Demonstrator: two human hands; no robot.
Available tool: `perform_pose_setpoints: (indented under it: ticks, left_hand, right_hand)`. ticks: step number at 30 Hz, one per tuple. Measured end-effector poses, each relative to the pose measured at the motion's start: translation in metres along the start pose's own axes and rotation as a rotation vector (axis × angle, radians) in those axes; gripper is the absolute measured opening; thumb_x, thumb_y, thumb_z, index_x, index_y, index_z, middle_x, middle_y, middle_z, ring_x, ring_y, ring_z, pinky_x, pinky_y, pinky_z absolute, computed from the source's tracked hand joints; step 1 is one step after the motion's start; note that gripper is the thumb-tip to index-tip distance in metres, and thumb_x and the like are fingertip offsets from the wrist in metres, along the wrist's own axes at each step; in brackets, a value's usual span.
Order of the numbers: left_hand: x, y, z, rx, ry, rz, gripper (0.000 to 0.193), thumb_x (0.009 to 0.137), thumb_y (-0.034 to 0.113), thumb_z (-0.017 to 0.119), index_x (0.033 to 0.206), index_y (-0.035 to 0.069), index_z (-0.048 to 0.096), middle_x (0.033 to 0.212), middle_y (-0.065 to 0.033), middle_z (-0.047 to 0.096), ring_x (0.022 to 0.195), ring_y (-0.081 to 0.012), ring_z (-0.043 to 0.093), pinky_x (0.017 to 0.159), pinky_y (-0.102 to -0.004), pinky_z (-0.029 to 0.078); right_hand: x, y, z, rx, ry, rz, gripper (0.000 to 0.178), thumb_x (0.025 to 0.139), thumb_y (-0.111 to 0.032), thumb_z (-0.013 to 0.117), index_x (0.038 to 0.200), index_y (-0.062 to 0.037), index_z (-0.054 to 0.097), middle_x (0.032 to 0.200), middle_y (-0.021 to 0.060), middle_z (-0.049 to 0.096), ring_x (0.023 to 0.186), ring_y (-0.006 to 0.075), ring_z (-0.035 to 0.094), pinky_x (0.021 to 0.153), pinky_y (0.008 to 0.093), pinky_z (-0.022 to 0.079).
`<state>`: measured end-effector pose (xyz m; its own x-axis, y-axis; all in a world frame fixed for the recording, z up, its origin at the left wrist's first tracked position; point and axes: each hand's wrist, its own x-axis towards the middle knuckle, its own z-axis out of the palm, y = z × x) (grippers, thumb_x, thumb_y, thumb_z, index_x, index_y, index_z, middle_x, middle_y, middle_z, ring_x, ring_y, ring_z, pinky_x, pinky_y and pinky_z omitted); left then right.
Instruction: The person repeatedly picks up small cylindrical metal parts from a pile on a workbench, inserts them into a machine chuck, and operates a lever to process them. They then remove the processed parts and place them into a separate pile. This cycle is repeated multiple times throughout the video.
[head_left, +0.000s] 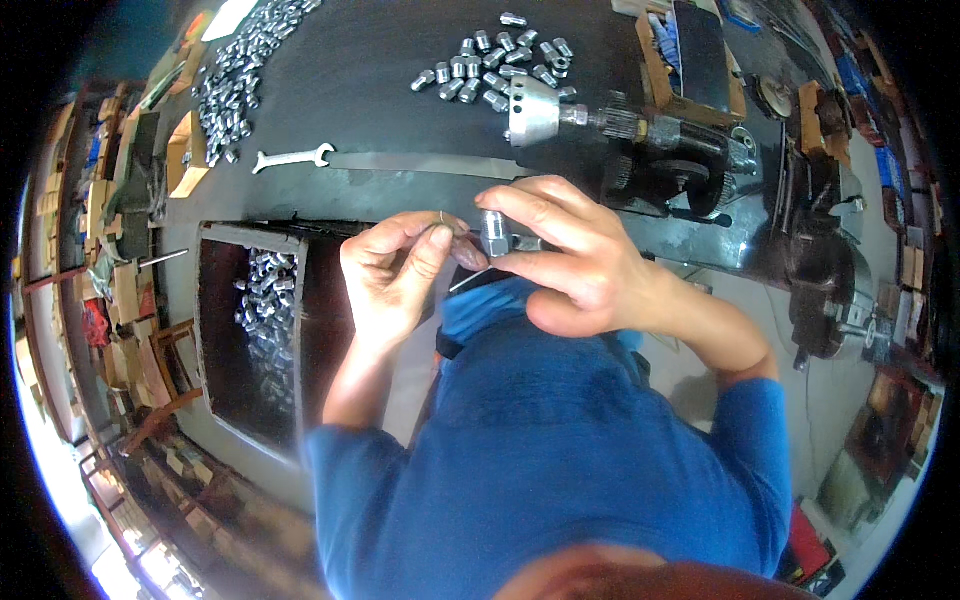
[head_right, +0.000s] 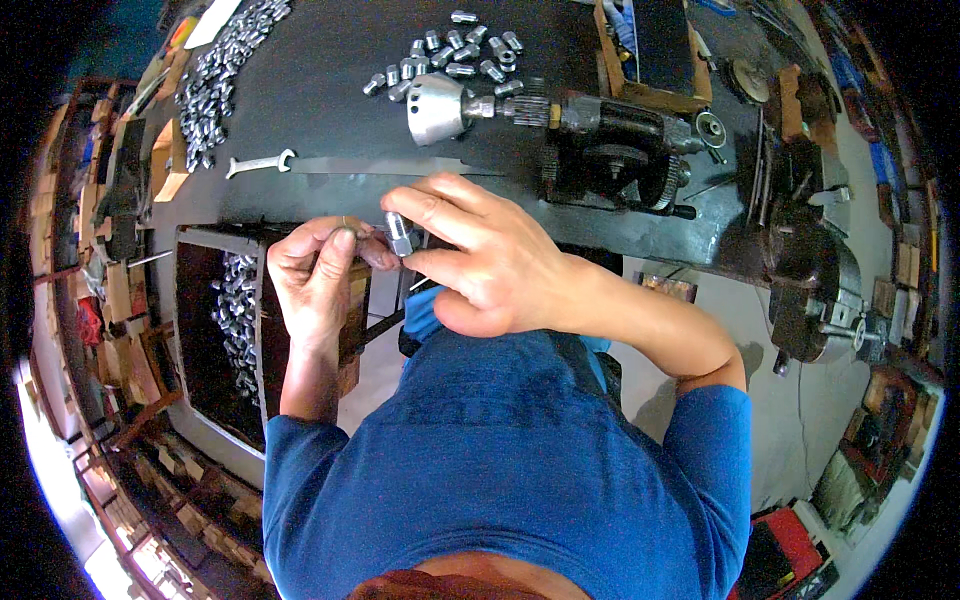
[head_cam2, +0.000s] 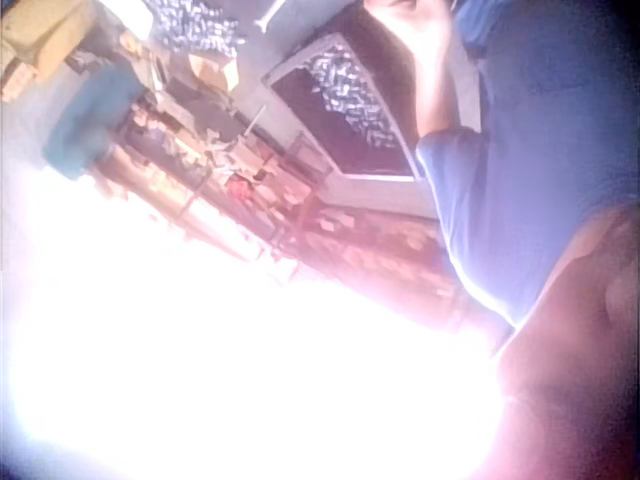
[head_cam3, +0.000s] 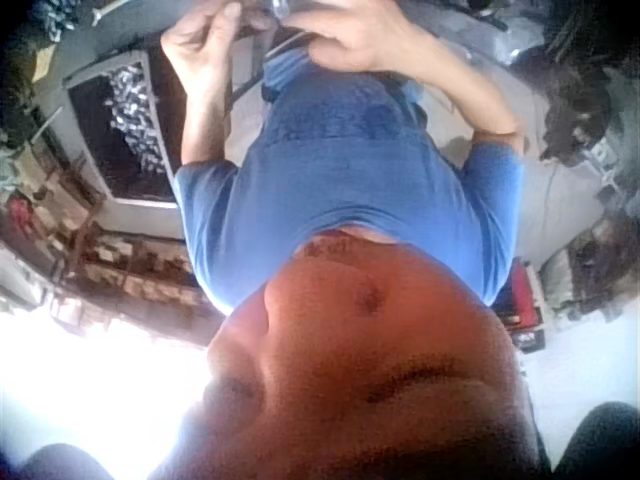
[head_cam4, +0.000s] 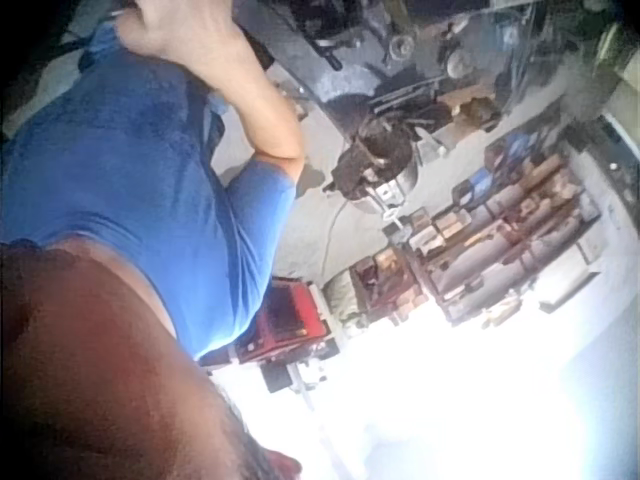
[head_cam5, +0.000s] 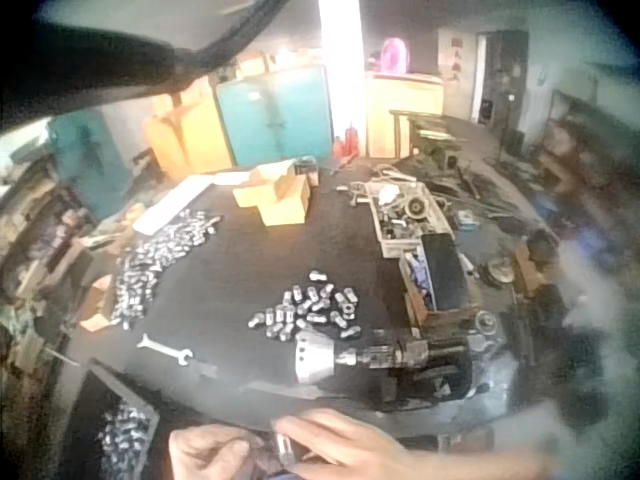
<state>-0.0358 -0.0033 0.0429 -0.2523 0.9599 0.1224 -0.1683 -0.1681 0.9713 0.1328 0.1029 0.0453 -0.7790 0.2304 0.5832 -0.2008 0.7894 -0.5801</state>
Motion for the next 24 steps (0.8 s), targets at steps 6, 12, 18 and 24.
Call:
perform_pose_setpoints:
  ticks: [6,12,18,24]
  left_hand:
    - [-0.019,-0.002,-0.014,0.197,0.159,0.026,0.012,0.084,0.006,0.057,0.085,-0.005,0.061,0.072,-0.0113,0.063,0.063,-0.0144,0.06,0.058,-0.0263,0.049]
    - [-0.057,-0.057,-0.067,1.188,0.146,-0.018,0.026,0.068,0.007,0.069,0.052,-0.001,0.05,0.045,-0.0114,0.043,0.038,-0.0222,0.042,0.039,-0.032,0.032]
    - [-0.048,-0.039,-0.048,0.301,0.26,-0.164,0.013,0.078,0.004,0.063,0.071,-0.001,0.054,0.074,-0.0085,0.06,0.072,-0.0155,0.058,0.077,-0.0289,0.047]
    - [-0.025,-0.014,-0.002,0.012,0.074,-0.116,0.024,0.078,0.005,0.064,0.096,0.001,0.048,0.09,-0.0107,0.059,0.085,-0.0144,0.057,0.074,-0.0253,0.047]
  right_hand:
    - [0.002,-0.009,0.0,0.072,0.02,-0.052,0.033,0.045,-0.01,0.062,0.076,0.0033,0.062,0.113,0.0222,0.049,0.092,0.0361,0.051,0.072,0.0392,0.047]
    - [0.0,-0.012,0.011,0.162,0.03,-0.041,0.036,0.045,-0.009,0.062,0.078,0.0036,0.063,0.111,0.0225,0.05,0.09,0.0369,0.052,0.071,0.0399,0.047]
    - [-0.001,-0.009,0.017,0.165,0.055,-0.033,0.036,0.047,-0.01,0.061,0.08,0.0027,0.063,0.111,0.0224,0.05,0.091,0.0371,0.052,0.074,0.0406,0.046]
    - [-0.002,-0.009,0.024,-0.034,0.093,-0.029,0.034,0.048,-0.013,0.06,0.079,0.0024,0.061,0.112,0.0235,0.047,0.092,0.0376,0.05,0.078,0.0427,0.043]
